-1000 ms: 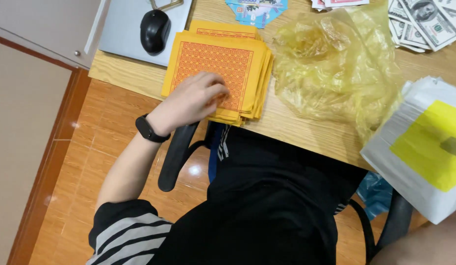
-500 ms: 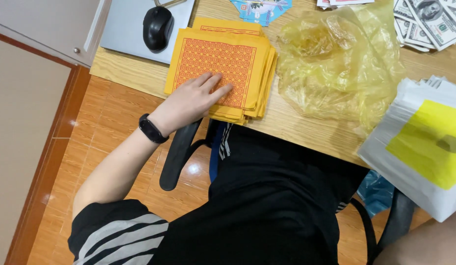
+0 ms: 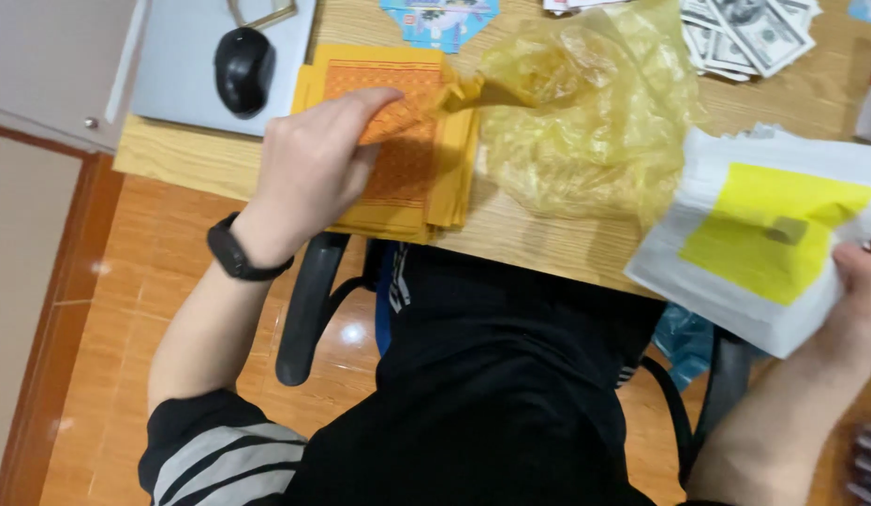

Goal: The person repeatedly assembles small packs by placing blue, red, and US dollar-style paper money into yellow patterned envelopes, then wraps each pack in a white paper sleeve with a yellow label. The person stacks the completed packs on the right side of the table.

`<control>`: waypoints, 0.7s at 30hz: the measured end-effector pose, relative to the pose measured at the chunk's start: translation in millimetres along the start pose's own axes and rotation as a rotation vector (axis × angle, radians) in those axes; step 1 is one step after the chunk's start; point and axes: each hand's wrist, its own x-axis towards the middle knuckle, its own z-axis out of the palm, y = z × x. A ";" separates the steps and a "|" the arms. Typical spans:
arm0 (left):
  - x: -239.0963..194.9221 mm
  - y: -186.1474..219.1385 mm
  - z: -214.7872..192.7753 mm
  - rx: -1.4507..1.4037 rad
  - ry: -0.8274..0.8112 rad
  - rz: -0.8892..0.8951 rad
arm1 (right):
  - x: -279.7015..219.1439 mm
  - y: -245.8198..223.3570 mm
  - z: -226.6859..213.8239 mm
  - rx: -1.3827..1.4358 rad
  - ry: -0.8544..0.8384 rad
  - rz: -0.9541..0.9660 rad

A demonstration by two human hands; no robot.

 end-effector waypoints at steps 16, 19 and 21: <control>109.3 214.6 114.0 -1.837 -0.172 -0.924 | -62.0 44.5 18.0 -0.022 -0.090 -0.314; 116.1 215.3 100.3 -1.824 -0.245 -0.971 | -63.7 74.4 9.5 0.034 -0.099 -0.345; 111.7 216.1 108.8 -1.804 -0.270 -0.991 | -65.7 73.8 14.4 0.068 -0.094 -0.371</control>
